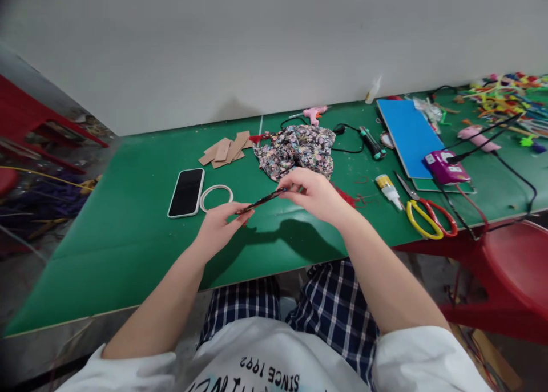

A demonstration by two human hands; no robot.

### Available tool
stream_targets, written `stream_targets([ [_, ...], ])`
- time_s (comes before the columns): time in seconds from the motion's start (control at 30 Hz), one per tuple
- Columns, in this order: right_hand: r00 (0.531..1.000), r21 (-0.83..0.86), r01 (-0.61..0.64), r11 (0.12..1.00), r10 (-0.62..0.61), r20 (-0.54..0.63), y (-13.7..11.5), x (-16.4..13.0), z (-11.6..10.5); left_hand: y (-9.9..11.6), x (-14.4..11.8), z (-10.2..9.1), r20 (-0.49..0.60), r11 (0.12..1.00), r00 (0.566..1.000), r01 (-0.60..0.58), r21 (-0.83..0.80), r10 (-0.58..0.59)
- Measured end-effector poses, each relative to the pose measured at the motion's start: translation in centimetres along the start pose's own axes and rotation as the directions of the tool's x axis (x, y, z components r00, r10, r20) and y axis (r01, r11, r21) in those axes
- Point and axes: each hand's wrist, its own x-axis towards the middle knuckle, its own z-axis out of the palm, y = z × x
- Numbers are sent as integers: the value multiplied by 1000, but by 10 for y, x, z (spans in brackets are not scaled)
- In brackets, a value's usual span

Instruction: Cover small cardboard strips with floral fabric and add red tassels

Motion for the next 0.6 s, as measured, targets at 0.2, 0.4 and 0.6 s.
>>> stream_targets([
  [0.2,991,99,-133,986,129,44,28,-27,27,-10,-16,5,121,985,992,26,169,-47],
  [0.4,997,53,-49,997,46,65,45,-35,37,-19,-28,8,155,947,988,-74,314,26],
  [0.6,992,-230,115,966,-99,82,65,-32,45,-26,-32,15,240,834,967,-199,515,83],
])
